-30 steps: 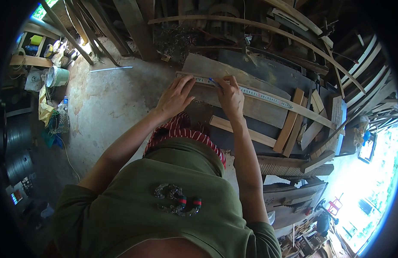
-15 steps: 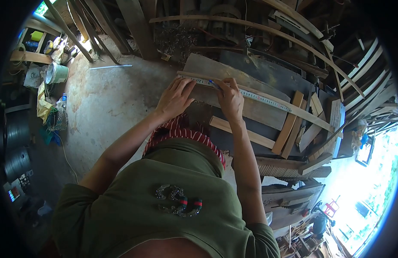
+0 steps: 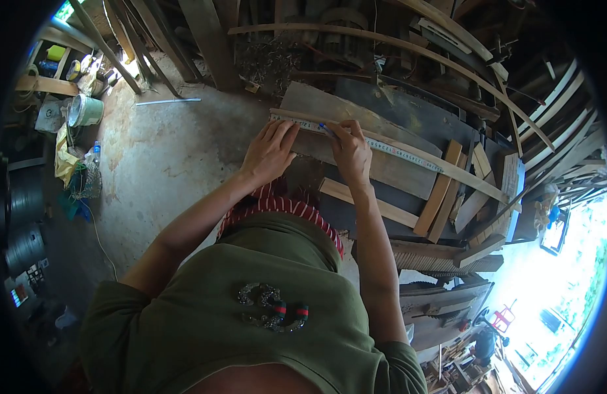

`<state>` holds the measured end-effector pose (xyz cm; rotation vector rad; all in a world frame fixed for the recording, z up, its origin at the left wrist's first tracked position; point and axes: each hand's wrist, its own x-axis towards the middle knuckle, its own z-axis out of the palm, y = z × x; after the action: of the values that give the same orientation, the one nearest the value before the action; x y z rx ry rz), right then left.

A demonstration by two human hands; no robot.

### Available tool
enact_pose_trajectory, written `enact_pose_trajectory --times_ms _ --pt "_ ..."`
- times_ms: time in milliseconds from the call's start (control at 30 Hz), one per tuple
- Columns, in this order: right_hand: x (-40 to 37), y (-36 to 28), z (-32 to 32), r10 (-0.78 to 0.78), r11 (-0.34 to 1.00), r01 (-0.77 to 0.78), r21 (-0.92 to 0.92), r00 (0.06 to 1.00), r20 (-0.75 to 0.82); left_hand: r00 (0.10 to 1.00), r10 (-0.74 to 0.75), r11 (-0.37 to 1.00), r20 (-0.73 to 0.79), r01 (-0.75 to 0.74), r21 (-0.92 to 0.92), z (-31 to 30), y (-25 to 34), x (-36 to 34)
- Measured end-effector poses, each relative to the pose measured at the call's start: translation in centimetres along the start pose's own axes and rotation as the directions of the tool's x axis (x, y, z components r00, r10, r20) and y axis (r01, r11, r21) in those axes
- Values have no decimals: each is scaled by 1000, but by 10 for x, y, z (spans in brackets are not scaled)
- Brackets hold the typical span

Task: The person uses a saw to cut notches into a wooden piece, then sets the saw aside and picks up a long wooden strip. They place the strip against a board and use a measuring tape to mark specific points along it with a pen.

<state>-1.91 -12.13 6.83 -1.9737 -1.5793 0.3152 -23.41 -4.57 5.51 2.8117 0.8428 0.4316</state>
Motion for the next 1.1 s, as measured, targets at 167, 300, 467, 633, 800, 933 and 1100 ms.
enact_pose_trajectory --times_ms 167,300,467,633,800,933,1100 --pt "0 2 1 0 1000 0 3 1000 2 999 0 1000 -34 0 -13 -1 2 0" --pt "1 3 0 5 1000 -5 7 1000 10 1000 1 1000 -31 -1 -1 -4 3 0" --pt "0 4 1 9 1000 -9 20 1000 5 1000 -8 1000 -20 8 -14 -3 4 1" --pt "1 4 -1 -1 1000 1 5 1000 16 999 -16 1000 -33 15 -5 1 7 0" --pt "1 1 -3 -15 1000 15 3 1000 15 999 -43 999 6 43 7 1 8 -2" --pt "1 5 0 -10 1000 10 17 1000 18 999 -46 999 2 46 -4 2 8 -3" --pt "1 2 -2 -6 1000 6 9 1000 26 999 -51 999 -6 51 1 5 8 -4"
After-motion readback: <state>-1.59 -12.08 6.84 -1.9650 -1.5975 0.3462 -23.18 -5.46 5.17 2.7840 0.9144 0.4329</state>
